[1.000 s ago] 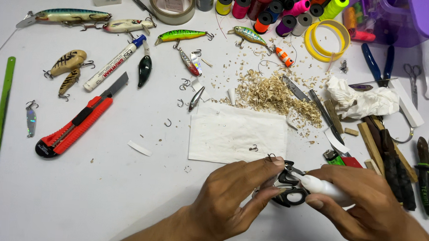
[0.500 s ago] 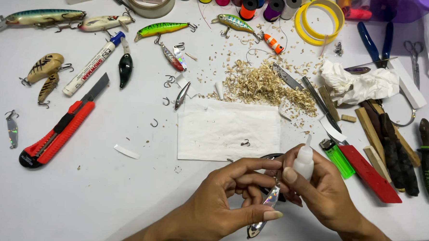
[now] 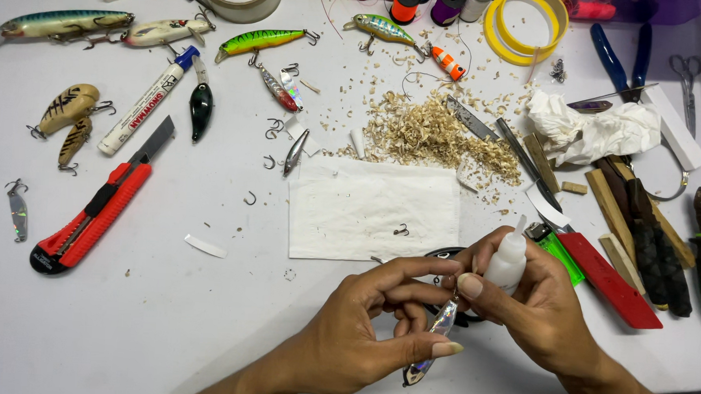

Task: The person uses pliers to attach a treble hook to a small fishing lure, then applies glue to secure the connection. They repeat the process with a second lure, bending and securing hooks with pliers throughout.

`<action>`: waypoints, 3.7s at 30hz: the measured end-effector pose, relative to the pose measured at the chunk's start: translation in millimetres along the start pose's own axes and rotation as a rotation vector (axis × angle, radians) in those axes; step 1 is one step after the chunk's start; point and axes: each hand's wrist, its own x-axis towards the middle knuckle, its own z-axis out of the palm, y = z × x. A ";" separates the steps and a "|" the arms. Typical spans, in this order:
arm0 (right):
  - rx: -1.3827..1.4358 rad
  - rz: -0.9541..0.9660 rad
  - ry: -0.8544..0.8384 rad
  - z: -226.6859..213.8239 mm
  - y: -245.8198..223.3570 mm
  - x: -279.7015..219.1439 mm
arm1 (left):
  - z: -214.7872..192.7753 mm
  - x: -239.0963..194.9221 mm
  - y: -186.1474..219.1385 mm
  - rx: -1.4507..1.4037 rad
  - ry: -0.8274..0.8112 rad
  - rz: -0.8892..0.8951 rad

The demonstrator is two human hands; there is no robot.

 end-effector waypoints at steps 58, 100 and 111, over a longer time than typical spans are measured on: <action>-0.381 -0.279 -0.058 14.9 -15.7 1.4 | -19.5 -4.5 15.2 -0.008 0.383 0.339; -0.995 -0.714 -0.182 9.9 -37.6 7.7 | -30.7 -1.5 13.6 -0.405 0.378 0.219; -1.042 -0.729 -0.223 12.5 -55.1 8.1 | -29.6 -2.5 14.5 -0.406 0.366 0.212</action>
